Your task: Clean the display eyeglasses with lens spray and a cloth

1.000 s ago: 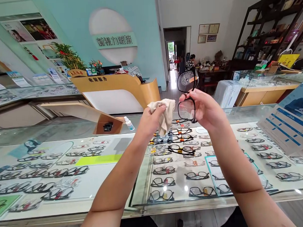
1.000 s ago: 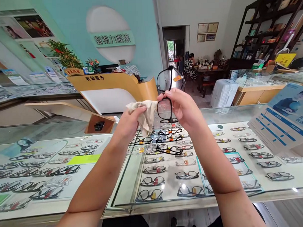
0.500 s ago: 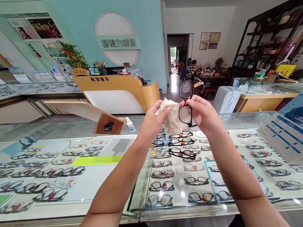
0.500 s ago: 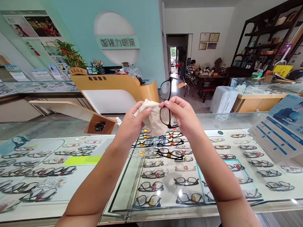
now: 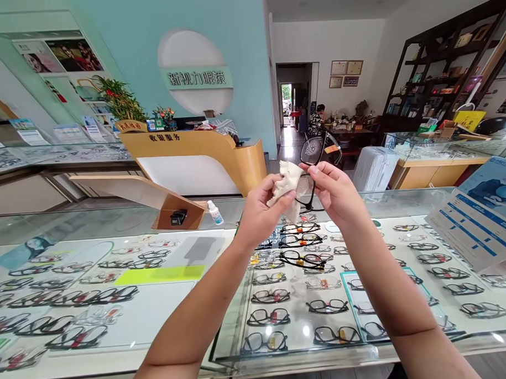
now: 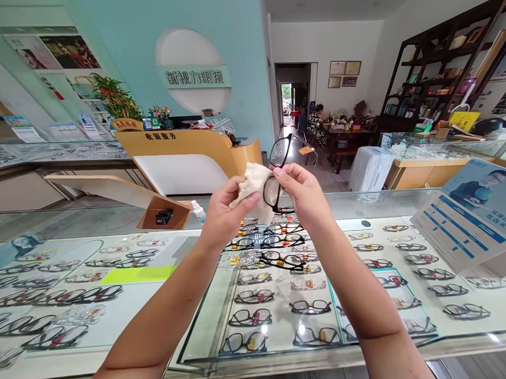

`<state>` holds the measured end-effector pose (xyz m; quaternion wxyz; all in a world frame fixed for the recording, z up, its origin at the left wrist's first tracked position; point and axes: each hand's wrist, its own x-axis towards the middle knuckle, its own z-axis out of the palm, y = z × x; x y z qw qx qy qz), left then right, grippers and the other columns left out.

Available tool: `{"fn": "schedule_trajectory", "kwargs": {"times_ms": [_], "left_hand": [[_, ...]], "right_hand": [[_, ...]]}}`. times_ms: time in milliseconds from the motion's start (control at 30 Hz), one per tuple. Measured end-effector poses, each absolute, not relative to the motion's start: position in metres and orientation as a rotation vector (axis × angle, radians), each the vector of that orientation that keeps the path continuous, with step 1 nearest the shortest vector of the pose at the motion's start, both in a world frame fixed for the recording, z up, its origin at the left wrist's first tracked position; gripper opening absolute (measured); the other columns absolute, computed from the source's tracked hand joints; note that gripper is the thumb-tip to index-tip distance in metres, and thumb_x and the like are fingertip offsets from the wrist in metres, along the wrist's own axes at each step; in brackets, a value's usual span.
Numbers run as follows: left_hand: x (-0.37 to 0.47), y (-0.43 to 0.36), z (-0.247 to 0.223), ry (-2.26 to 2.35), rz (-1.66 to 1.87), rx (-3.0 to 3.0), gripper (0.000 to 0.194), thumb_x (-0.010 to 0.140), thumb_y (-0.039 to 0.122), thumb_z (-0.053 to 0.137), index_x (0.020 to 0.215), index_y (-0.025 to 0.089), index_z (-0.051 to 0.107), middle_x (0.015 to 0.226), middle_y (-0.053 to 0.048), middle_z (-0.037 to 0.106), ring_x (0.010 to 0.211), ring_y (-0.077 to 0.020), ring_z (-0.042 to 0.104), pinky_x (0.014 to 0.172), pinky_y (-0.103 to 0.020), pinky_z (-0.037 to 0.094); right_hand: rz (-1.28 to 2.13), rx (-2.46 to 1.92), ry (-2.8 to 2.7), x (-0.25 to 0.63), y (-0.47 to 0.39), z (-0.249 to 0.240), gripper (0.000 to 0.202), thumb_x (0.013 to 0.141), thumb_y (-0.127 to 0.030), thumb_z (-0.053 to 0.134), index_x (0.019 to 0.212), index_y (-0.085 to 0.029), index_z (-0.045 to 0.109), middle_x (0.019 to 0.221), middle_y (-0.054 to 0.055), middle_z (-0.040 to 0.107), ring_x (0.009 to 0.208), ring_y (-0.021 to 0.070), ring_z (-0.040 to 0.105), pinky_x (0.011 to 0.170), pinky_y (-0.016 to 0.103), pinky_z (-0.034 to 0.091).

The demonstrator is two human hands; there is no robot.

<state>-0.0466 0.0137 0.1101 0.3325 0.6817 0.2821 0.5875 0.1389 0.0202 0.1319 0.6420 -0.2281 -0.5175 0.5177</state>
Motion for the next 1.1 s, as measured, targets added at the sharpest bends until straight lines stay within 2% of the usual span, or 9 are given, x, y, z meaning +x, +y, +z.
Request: {"fn": "schedule_trajectory", "kwargs": {"times_ms": [100,167,300,400,500,600,733,900,1100], "left_hand": [[-0.041,0.007,0.113,0.752,1.549,1.946,0.036,0.091,0.056,0.081,0.096,0.022,0.073,0.123,-0.01,0.066,0.104,-0.0235,0.063,0.087,-0.032,0.055],[-0.039,0.005,0.114,0.747,1.581,1.962,0.039,0.093,0.06,0.078,0.094,0.022,0.074,0.125,-0.012,0.063,0.111,-0.0257,0.062,0.091,-0.034,0.056],[-0.038,0.007,0.112,0.694,1.624,1.87,0.046,0.102,0.065,0.068,0.083,0.022,0.071,0.11,-0.009,0.064,0.105,-0.0239,0.061,0.094,-0.035,0.053],[-0.039,0.011,0.11,0.685,1.563,1.696,0.047,0.104,0.062,0.065,0.08,0.022,0.069,0.099,-0.006,0.061,0.091,-0.0209,0.058,0.085,-0.034,0.052],[-0.04,0.015,0.11,0.648,1.474,1.496,0.032,0.095,0.05,0.068,0.08,0.022,0.067,0.09,-0.004,0.059,0.081,-0.0187,0.054,0.073,-0.032,0.049],[-0.042,0.017,0.11,0.665,1.522,1.489,0.014,0.085,0.036,0.072,0.089,0.023,0.067,0.093,-0.003,0.066,0.085,-0.0185,0.06,0.08,-0.031,0.052],[-0.041,0.018,0.109,0.655,1.559,1.491,0.032,0.088,0.046,0.08,0.103,0.026,0.06,0.091,-0.001,0.069,0.09,-0.0182,0.067,0.091,-0.032,0.055],[-0.036,0.018,0.109,0.666,1.536,1.495,0.061,0.075,0.056,0.096,0.106,0.027,0.053,0.089,0.003,0.066,0.08,-0.0152,0.064,0.078,-0.028,0.053],[-0.039,0.02,0.108,0.837,1.494,1.547,0.059,0.068,0.052,0.102,0.099,0.023,0.061,0.091,0.002,0.064,0.083,-0.0146,0.06,0.075,-0.025,0.049]], "right_hand": [[1.184,-0.524,-1.17,0.137,0.02,0.132,0.043,0.073,-0.054,0.101,0.077,-0.027,0.068,0.097,0.002,0.076,0.126,0.0227,0.069,0.1,0.032,0.056],[1.17,-0.532,-1.172,0.136,0.02,0.131,0.045,0.071,-0.056,0.101,0.077,-0.027,0.067,0.096,0.002,0.076,0.124,0.0229,0.069,0.099,0.032,0.057],[1.156,-0.526,-1.198,0.135,0.02,0.129,0.042,0.075,-0.054,0.1,0.08,-0.027,0.069,0.096,0.001,0.075,0.116,0.02,0.07,0.099,0.03,0.055],[1.148,-0.529,-1.216,0.135,0.019,0.128,0.04,0.077,-0.053,0.099,0.081,-0.026,0.069,0.097,0.001,0.075,0.111,0.0191,0.07,0.097,0.03,0.055],[1.121,-0.541,-1.222,0.136,0.02,0.128,0.042,0.077,-0.055,0.099,0.08,-0.026,0.068,0.097,0.002,0.075,0.113,0.0199,0.07,0.099,0.031,0.055],[1.097,-0.553,-1.22,0.136,0.022,0.128,0.042,0.076,-0.055,0.099,0.08,-0.026,0.068,0.095,0.001,0.073,0.112,0.0197,0.07,0.098,0.031,0.054],[1.082,-0.553,-1.252,0.135,0.022,0.126,0.04,0.079,-0.055,0.097,0.081,-0.027,0.07,0.089,0.0,0.069,0.1,0.0183,0.067,0.088,0.03,0.054],[1.085,-0.554,-1.288,0.131,0.021,0.124,0.042,0.078,-0.058,0.097,0.08,-0.027,0.069,0.085,-0.001,0.066,0.092,0.0181,0.065,0.083,0.03,0.052],[1.13,-0.527,-1.325,0.129,0.021,0.122,0.042,0.078,-0.058,0.097,0.083,-0.027,0.07,0.089,-0.001,0.07,0.086,0.0167,0.063,0.082,0.03,0.053]]}}
